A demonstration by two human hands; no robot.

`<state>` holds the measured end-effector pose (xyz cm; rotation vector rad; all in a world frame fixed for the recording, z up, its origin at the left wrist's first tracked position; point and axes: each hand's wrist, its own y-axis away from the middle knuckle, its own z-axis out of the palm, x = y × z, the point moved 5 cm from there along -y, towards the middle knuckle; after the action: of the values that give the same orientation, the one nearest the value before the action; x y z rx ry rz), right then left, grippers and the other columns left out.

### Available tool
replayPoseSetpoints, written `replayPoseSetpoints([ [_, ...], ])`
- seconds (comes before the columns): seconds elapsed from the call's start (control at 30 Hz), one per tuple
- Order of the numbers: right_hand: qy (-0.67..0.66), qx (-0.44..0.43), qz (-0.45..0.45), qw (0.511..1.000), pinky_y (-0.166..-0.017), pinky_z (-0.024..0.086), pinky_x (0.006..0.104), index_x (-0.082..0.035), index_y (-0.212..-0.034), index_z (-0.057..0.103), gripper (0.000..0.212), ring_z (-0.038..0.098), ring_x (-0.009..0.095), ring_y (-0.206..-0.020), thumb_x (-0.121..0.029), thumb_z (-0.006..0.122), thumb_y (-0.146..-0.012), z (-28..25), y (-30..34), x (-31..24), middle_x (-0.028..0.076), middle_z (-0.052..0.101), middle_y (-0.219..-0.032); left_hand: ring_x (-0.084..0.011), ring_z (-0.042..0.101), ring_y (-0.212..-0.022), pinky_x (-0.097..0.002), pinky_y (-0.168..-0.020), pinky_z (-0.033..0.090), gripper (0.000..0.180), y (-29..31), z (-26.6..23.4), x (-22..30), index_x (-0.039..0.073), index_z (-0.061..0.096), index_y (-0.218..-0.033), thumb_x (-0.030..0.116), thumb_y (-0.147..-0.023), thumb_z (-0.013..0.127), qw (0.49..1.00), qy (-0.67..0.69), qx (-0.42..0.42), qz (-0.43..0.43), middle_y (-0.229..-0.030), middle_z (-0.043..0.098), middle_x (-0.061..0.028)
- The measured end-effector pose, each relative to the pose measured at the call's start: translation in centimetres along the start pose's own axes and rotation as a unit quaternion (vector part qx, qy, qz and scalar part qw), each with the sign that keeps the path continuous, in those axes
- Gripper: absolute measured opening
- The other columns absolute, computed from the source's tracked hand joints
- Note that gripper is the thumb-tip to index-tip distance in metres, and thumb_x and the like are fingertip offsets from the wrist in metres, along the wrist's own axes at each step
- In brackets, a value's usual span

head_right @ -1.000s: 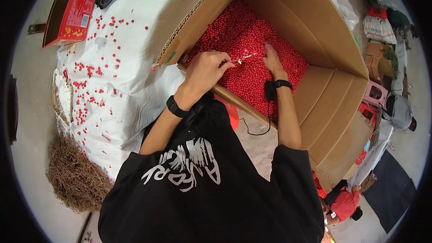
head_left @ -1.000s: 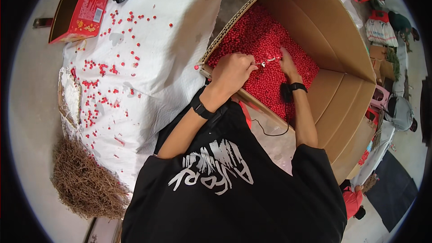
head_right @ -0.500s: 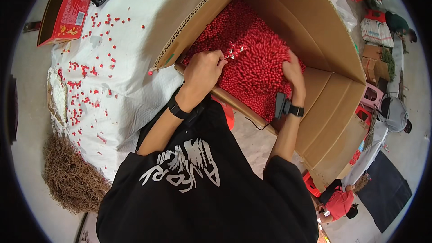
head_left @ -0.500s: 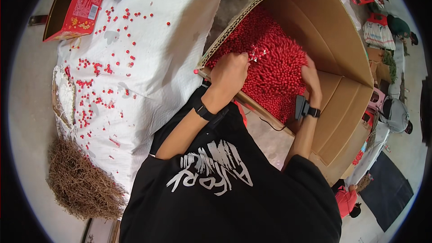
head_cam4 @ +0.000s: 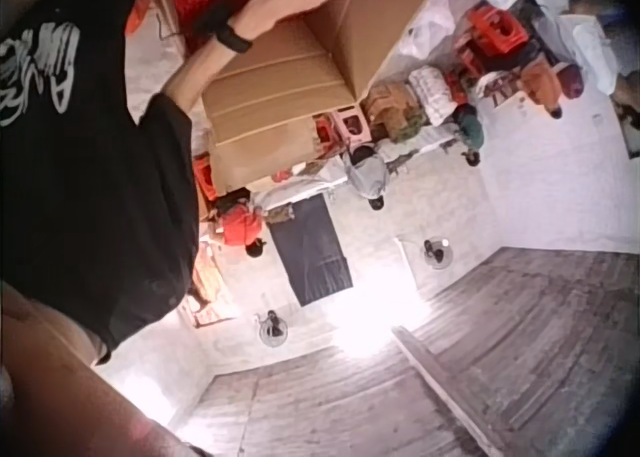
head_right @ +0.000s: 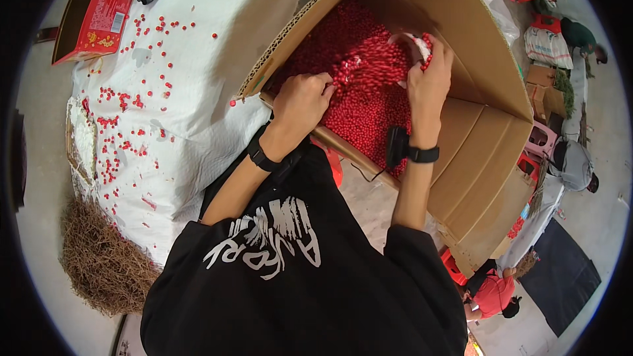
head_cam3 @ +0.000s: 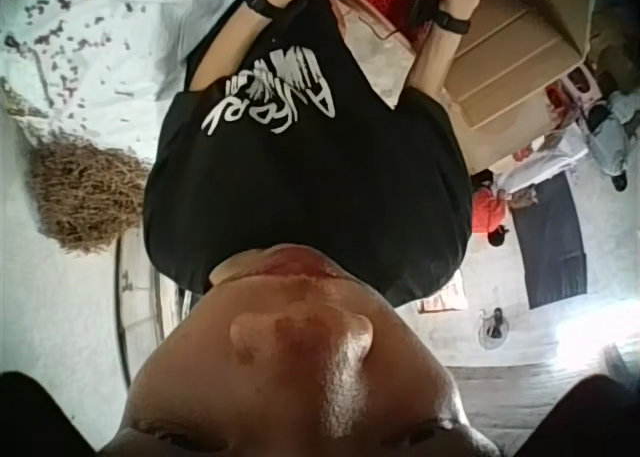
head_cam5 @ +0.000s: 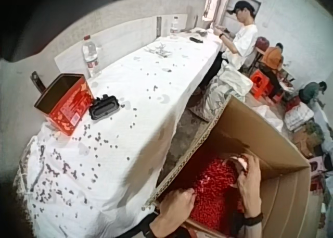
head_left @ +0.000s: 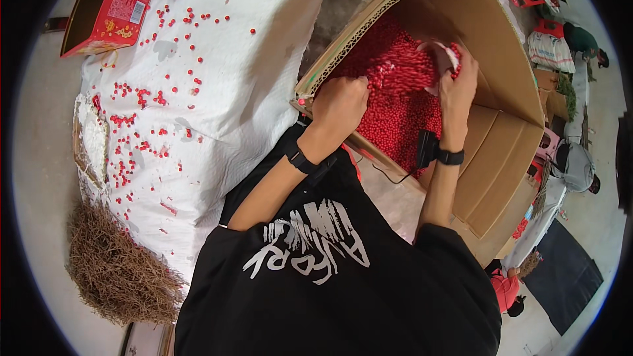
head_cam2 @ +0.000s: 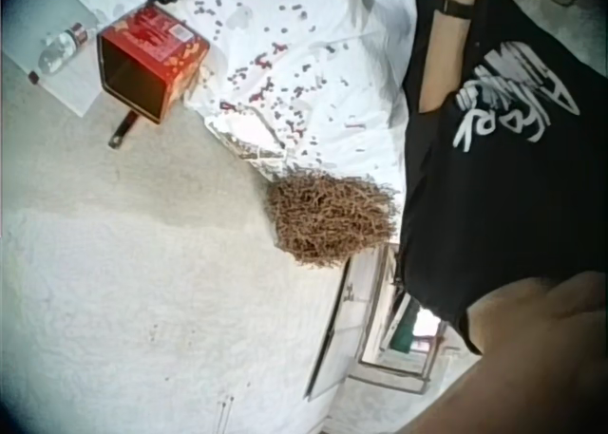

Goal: Assembling decorative floral sprigs by attaching red berries to dried stems and placing them into a box.

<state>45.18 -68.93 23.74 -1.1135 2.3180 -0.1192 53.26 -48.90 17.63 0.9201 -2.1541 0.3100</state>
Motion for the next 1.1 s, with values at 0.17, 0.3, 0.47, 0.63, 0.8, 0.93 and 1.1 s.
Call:
replayPoseSetpoints([
  [0.17,-0.056,-0.132,-0.002,0.990,-0.097,0.041,0.0389,-0.002,-0.120,0.054,0.048,0.051,0.036,-0.113,0.004,0.046,-0.073,7.4,0.6,10.0,0.022,0.053,-0.116,-0.0367,0.063,-0.068,-0.0447,-0.062,0.050,0.018,0.0,-0.4,0.3,0.005,0.068,-0.089,0.021,-0.084,0.063,0.999,0.049,0.017,0.016,-0.072,0.063,-0.0200],
  [0.3,-0.045,-0.227,-0.024,0.973,-0.094,0.042,0.0394,0.000,-0.117,0.055,0.036,0.053,0.034,-0.109,-0.006,0.055,-0.082,13.2,4.3,15.0,0.020,0.054,-0.117,-0.0363,0.063,-0.066,-0.0435,-0.059,0.050,0.019,0.0,-0.9,0.8,0.005,0.069,-0.089,0.023,-0.084,0.063,0.996,0.082,0.030,0.030,-0.071,0.063,-0.0190],
  [0.47,-0.078,-0.486,0.165,0.855,-0.099,0.038,0.0377,0.000,-0.125,0.050,0.043,0.048,0.029,-0.118,-0.012,0.057,-0.084,16.2,9.1,13.4,0.017,0.051,-0.130,-0.0360,0.062,-0.064,-0.0425,-0.058,0.050,0.020,0.2,-1.3,0.5,0.005,0.069,-0.088,0.024,-0.085,0.062,0.992,0.097,0.067,0.045,-0.070,0.063,-0.0183],
  [0.63,-0.307,-0.422,0.158,0.838,-0.103,0.034,0.0346,0.001,-0.128,0.049,0.046,0.044,0.026,-0.124,-0.013,0.054,-0.085,13.7,11.1,15.0,0.015,0.049,-0.135,-0.0352,0.062,-0.063,-0.0422,-0.058,0.050,0.021,0.0,-0.9,0.6,0.005,0.069,-0.087,0.024,-0.085,0.062,0.993,0.103,0.043,0.035,-0.068,0.063,-0.0181],
  [0.8,-0.161,-0.316,0.192,0.915,-0.100,0.038,0.0334,0.000,-0.124,0.052,0.047,0.050,0.028,-0.119,0.000,0.046,-0.077,5.0,6.8,10.5,0.019,0.052,-0.130,-0.0355,0.062,-0.063,-0.0429,-0.058,0.050,0.020,-0.2,-1.0,0.8,0.004,0.068,-0.084,0.023,-0.085,0.062,0.994,0.096,0.038,0.025,-0.067,0.062,-0.0186],
  [0.93,-0.078,-0.131,0.170,0.974,-0.093,0.044,0.0354,-0.004,-0.121,0.054,0.048,0.058,0.032,-0.108,0.004,0.044,-0.075,-2.7,2.9,-0.7,0.019,0.055,-0.123,-0.0360,0.062,-0.064,-0.0440,-0.058,0.050,0.020,-0.2,-1.1,0.4,0.003,0.066,-0.082,0.022,-0.086,0.061,0.999,0.042,0.023,0.007,-0.068,0.062,-0.0191],
  [1.1,0.012,0.020,0.041,0.999,-0.094,0.043,0.0337,-0.003,-0.121,0.053,0.048,0.059,0.028,-0.106,0.005,0.042,-0.074,-4.2,2.0,-6.8,0.016,0.059,-0.115,-0.0366,0.062,-0.066,-0.0449,-0.058,0.050,0.020,-0.4,-0.4,0.8,0.004,0.066,-0.082,0.023,-0.086,0.061,0.999,0.030,-0.001,0.016,-0.070,0.062,-0.0193],
])
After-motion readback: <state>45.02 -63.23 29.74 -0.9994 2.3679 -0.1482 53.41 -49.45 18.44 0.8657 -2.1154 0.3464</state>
